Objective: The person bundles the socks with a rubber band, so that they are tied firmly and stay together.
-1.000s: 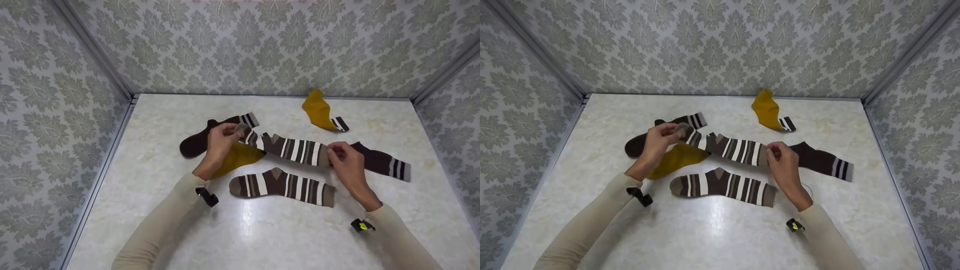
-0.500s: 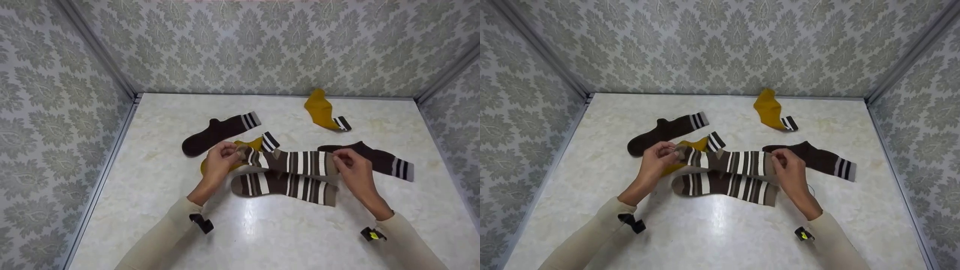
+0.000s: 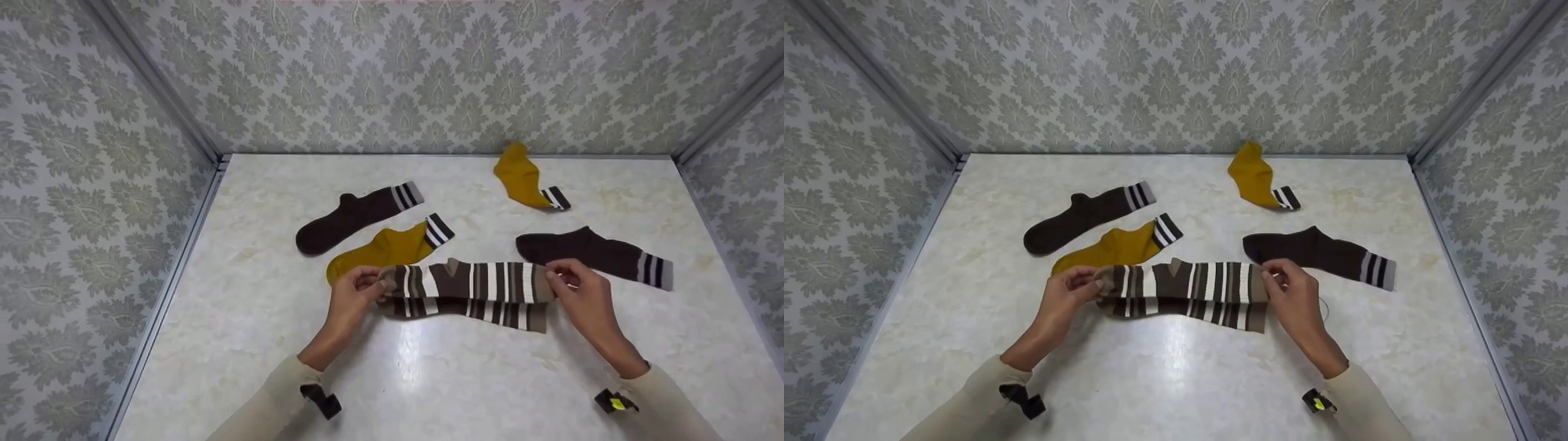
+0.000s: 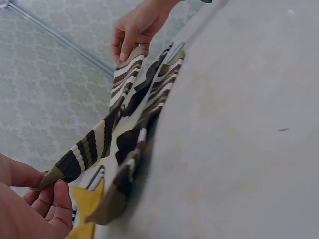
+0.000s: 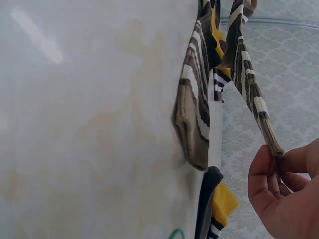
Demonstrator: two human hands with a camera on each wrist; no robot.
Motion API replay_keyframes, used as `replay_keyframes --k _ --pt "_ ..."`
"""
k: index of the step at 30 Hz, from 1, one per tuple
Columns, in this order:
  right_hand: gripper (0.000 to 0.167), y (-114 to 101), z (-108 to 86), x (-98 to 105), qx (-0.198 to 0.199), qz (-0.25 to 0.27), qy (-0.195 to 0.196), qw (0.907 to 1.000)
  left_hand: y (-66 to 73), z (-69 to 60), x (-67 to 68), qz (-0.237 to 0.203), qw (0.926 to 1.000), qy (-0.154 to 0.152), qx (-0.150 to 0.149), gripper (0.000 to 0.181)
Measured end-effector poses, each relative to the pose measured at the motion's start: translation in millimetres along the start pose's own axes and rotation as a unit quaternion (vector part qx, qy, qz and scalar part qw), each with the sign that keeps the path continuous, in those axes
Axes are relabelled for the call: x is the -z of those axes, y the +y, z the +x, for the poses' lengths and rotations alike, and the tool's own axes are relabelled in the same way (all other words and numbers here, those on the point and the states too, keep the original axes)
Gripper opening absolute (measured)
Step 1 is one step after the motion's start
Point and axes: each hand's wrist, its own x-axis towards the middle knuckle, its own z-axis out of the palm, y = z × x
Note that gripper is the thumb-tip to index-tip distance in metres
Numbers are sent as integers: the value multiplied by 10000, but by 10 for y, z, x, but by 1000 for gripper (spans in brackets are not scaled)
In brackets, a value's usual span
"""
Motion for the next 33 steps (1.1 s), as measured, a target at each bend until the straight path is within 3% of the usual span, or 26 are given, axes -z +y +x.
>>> replay_keyframes --k 5,10,13,20,26,33 --pt "10 260 -90 -26 -293 -41 -171 9994 -145 -60 19 410 9990 98 163 22" --pt "10 254 -156 -49 -597 -190 -368 9974 -189 -102 57 701 9969 230 286 15" --pt "11 246 -184 -56 -710 -197 -445 9963 -194 -135 83 661 9970 239 332 10" --pt "10 236 -220 -12 -792 -69 -475 9957 -158 -237 112 595 9978 161 240 15" --pt "10 272 -259 6 -852 -69 -588 9946 -246 -253 121 748 9970 98 199 17" --pt "9 335 -310 -4 -997 -585 -813 9900 -343 -235 172 949 9949 -76 336 14"
